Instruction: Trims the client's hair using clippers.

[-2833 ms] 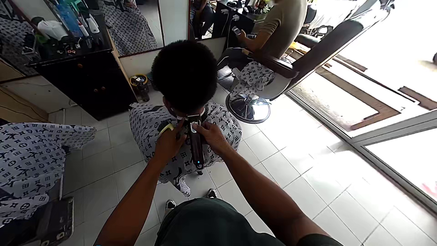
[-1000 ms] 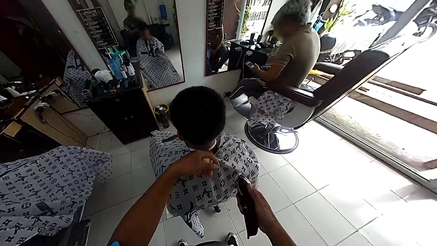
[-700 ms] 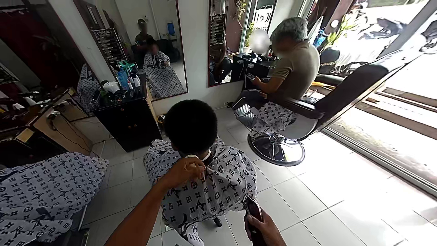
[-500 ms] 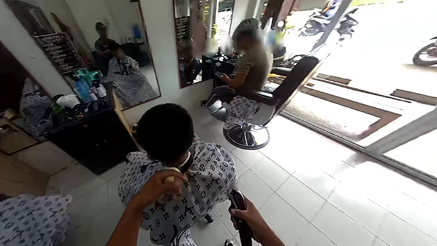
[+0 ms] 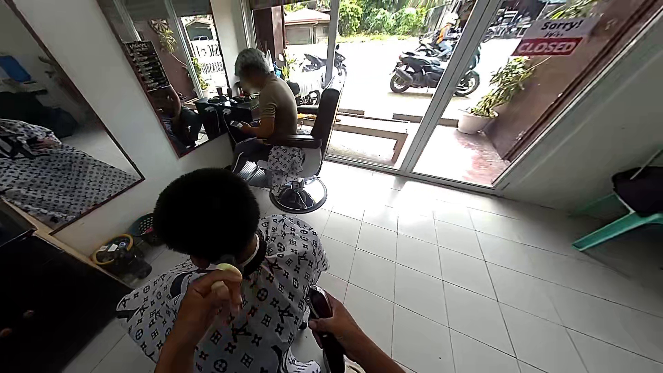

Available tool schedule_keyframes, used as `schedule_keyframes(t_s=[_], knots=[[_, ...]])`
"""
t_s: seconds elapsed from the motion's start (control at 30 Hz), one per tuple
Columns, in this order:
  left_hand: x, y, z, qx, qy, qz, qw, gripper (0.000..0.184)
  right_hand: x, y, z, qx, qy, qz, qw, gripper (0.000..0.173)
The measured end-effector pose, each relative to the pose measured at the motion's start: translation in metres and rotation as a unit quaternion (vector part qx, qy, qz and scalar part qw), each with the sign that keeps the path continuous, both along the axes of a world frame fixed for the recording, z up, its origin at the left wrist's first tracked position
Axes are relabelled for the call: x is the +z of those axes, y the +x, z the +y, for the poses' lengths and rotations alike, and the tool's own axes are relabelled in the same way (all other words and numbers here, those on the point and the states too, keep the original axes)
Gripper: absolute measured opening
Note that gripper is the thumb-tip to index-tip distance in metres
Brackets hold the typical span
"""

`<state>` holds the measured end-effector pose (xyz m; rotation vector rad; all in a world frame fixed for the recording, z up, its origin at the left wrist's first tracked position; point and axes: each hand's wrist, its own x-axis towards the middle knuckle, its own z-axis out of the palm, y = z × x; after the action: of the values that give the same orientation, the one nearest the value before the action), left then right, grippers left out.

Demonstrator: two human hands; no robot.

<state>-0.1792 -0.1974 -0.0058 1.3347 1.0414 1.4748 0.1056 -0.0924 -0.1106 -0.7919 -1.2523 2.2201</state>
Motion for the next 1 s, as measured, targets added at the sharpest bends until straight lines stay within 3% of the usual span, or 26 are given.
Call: schedule_keyframes(t_s=[0.03,0.13,0.2,0.27,0.37,0.4,0.47,0.53,0.63,0.7,0.77,0.83,0.9,1.0], knots=[[0.001,-0.001,0.001,0.02,-0.007,0.003,1.0,0.031,-0.001,0.005,-0.008,-0.013,-0.003,-0.011,1.0,0.061],[0.005,-0.004,0.003,0.007,-0.159,0.144,0.977,0.029,0.0,0.024,-0.025,-0.026,-0.004,-0.056,0.998,0.061],[0.004,-0.004,0.001,0.023,-0.094,0.069,0.993,0.02,0.001,0.031,-0.024,-0.032,0.02,-0.08,0.996,0.063],[0.001,-0.003,0.003,0.04,-0.058,0.001,0.998,0.028,-0.002,0.031,-0.027,-0.059,0.025,-0.078,0.995,0.061],[0.001,0.003,0.009,-0.016,-0.2,0.182,0.963,0.022,-0.002,0.023,-0.039,-0.086,0.014,-0.054,0.995,0.058],[0.001,0.007,0.009,-0.023,-0.204,0.193,0.959,0.019,0.0,0.02,-0.04,-0.079,0.024,-0.052,0.995,0.057],[0.0,0.014,0.007,0.035,-0.146,0.113,0.982,0.018,0.004,0.014,-0.04,-0.053,0.048,-0.057,0.996,0.053],[0.001,0.015,0.009,0.064,-0.159,0.078,0.982,0.021,0.006,0.007,-0.04,-0.028,0.059,-0.054,0.996,0.05],[-0.007,0.021,0.0,0.045,-0.237,0.233,0.942,0.025,0.013,-0.006,-0.036,0.002,0.064,-0.046,0.997,0.045],[-0.021,0.027,-0.014,0.124,-0.204,0.383,0.893,0.029,0.016,-0.016,-0.031,0.009,0.069,-0.032,0.997,0.044],[-0.041,0.026,-0.025,0.229,-0.149,0.468,0.841,0.039,0.021,-0.029,-0.028,0.015,0.076,-0.021,0.997,0.044],[-0.058,0.02,-0.028,0.292,-0.113,0.513,0.799,0.047,0.033,-0.045,-0.024,0.019,0.082,-0.029,0.996,0.039],[-0.065,0.014,-0.031,0.302,-0.131,0.529,0.782,0.054,0.044,-0.065,-0.022,0.014,0.072,-0.047,0.996,0.032],[-0.068,0.005,-0.029,0.288,-0.191,0.522,0.78,0.059,0.058,-0.097,-0.022,-0.031,0.038,-0.082,0.995,0.047]])
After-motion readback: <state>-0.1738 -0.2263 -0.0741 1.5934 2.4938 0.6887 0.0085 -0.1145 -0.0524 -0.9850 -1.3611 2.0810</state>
